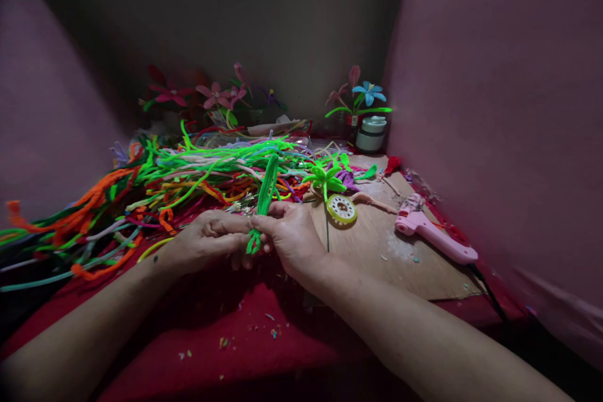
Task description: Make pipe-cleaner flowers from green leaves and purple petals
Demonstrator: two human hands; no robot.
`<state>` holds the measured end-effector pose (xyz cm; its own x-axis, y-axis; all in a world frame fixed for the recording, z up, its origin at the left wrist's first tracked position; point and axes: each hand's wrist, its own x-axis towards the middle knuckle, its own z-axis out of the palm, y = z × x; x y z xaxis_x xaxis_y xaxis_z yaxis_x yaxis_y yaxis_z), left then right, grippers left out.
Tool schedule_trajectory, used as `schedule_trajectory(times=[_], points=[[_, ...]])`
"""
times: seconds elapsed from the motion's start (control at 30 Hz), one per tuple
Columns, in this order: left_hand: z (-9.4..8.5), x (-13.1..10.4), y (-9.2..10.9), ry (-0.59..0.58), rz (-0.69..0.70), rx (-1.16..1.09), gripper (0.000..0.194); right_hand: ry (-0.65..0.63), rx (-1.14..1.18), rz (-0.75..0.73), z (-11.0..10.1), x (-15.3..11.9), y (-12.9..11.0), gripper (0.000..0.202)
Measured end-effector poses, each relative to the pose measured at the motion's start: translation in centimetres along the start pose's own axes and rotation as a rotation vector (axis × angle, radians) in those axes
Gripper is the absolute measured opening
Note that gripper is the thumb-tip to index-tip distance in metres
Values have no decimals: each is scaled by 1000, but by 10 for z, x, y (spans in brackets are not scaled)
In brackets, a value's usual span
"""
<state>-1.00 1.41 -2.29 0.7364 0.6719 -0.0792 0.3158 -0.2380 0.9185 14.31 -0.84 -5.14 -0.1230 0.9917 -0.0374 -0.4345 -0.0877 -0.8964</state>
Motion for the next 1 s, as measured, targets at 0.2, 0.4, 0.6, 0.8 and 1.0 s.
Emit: schedule_trajectory(times=[0.2, 0.4, 0.6, 0.8, 1.0], points=[[-1, -1, 3, -25, 10, -8, 23, -11, 61, 24, 1, -1, -1, 26], [-1, -1, 2, -34, 27, -40, 23, -11, 108, 62, 3, -1, -4, 27], [-3, -2, -1, -55, 25, -83, 24, -13, 134, 89, 3, -1, -4, 27], [-9, 0, 4, 166, -2, 26, 32, -34, -112, -46, 3, -4, -8, 13], [-2, 4, 11, 549, -49, -39, 31, 9, -442, -96, 9, -12, -11, 5]])
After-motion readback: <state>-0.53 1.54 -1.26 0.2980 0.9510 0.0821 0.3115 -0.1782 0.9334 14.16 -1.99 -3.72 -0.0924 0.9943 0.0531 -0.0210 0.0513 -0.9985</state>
